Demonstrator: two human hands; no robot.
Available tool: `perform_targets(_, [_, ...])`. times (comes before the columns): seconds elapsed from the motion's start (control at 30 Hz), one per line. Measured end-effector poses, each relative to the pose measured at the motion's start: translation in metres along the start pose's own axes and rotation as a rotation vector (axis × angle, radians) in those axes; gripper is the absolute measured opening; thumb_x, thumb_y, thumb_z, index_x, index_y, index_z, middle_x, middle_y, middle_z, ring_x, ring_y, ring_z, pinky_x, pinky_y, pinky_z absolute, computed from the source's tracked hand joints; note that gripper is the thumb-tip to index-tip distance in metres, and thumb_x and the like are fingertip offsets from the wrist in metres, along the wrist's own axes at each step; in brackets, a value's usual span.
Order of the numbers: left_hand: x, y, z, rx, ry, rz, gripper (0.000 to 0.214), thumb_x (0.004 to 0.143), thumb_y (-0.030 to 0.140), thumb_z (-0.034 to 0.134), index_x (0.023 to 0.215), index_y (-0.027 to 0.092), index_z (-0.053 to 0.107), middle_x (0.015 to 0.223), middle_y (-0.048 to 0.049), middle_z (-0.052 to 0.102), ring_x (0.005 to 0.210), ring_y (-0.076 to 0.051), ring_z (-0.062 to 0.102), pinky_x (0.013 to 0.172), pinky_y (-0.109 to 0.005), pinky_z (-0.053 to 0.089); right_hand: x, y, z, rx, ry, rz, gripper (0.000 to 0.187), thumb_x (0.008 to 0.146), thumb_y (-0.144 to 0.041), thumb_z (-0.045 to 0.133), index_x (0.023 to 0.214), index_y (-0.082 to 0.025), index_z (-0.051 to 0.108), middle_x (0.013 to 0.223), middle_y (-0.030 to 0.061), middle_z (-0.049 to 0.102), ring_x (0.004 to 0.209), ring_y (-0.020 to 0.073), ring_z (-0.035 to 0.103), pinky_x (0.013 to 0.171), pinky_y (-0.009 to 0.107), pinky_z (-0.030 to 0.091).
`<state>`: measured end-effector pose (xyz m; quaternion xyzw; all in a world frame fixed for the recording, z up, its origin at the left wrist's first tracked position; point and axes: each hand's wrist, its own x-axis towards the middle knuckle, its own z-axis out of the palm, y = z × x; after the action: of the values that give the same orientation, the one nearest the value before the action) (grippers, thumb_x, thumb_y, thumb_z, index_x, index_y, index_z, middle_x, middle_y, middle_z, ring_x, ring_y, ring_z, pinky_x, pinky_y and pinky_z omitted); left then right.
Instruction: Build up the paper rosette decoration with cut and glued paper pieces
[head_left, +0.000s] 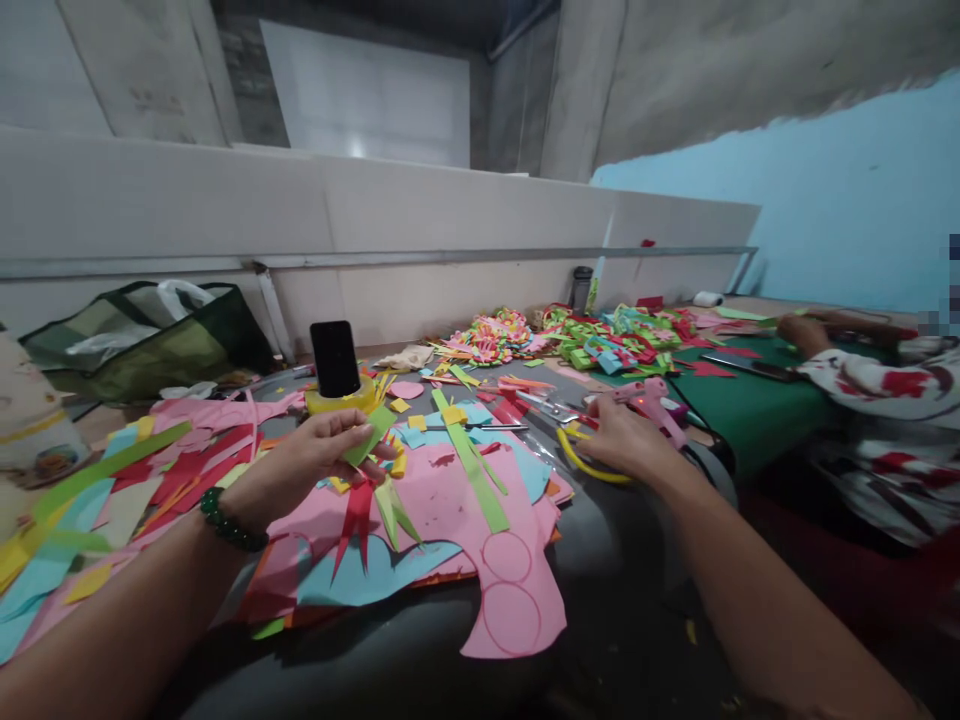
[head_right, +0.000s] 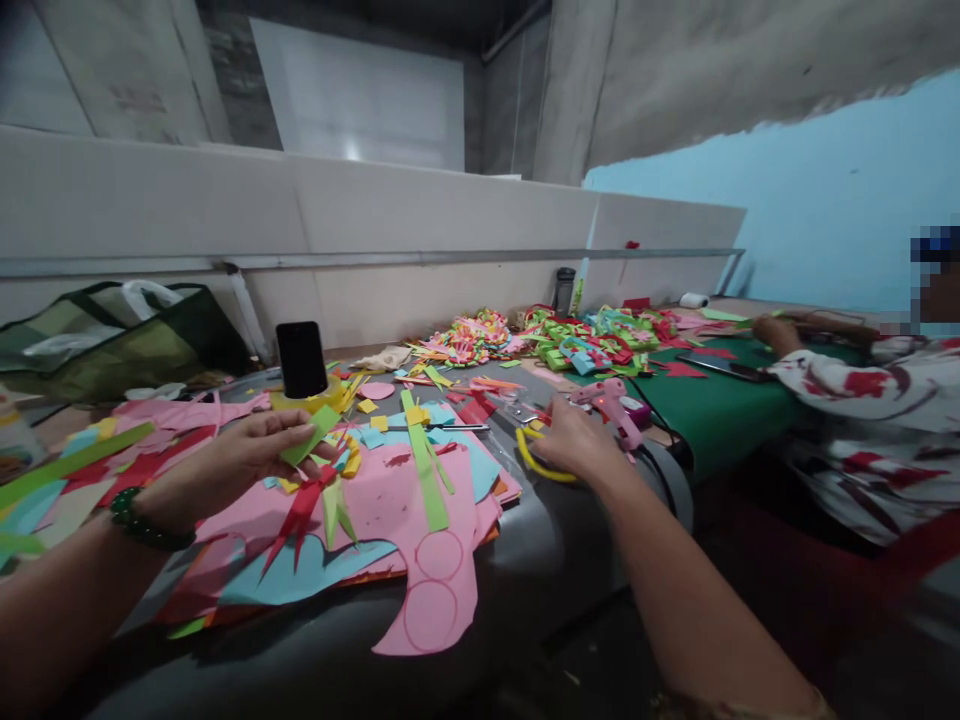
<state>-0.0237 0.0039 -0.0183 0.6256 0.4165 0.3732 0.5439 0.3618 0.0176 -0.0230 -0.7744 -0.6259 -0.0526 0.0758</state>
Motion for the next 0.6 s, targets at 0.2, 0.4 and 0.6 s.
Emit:
perform_targets(0.2, [-0.004,0.009,0.006,0.113,-0.005,0.014,0.025,0.074,0.042,0.068,0.073,0.018,0.061,0.070,0.0014,0.060,0.064,-0.011,0.055,0.059,-0.022,0.045,-0.025,0.024,-0.011,0.127,0.139,0.034,0.053,0.068,-0.037,0.063,0.117,-0.019,0.058,0.106,0.0115,0.065,0.086,0.0273,0.063,0.065,0.030,0.043])
perform_targets(0.4, [-0.005,0.016,-0.054,0.405,0.280,-0.062,0.031,0.066,0.044,0.071,0.078,0.016,0.064,0.068,0.0028,0.056,0.064,-0.011,0.047,0.058,-0.021,0.040,-0.040,0.015,-0.010,0.304,0.074,-0.044,0.052,0.069,-0.048,0.065,0.112,-0.019,0.060,0.089,0.0093,0.067,0.083,0.0275,0.062,0.065,0.032,0.043])
perform_targets(0.6, [-0.025,-0.002,-0.129,0.562,0.324,-0.346,0.019,0.070,0.029,0.067,0.068,0.014,0.054,0.052,0.0089,0.045,0.053,-0.005,0.039,0.053,-0.013,0.028,-0.067,-0.014,-0.014,0.952,-0.016,-0.178,0.048,0.069,-0.048,0.064,0.105,-0.021,0.049,0.067,-0.0023,0.056,0.055,0.0141,0.052,0.048,0.024,0.038])
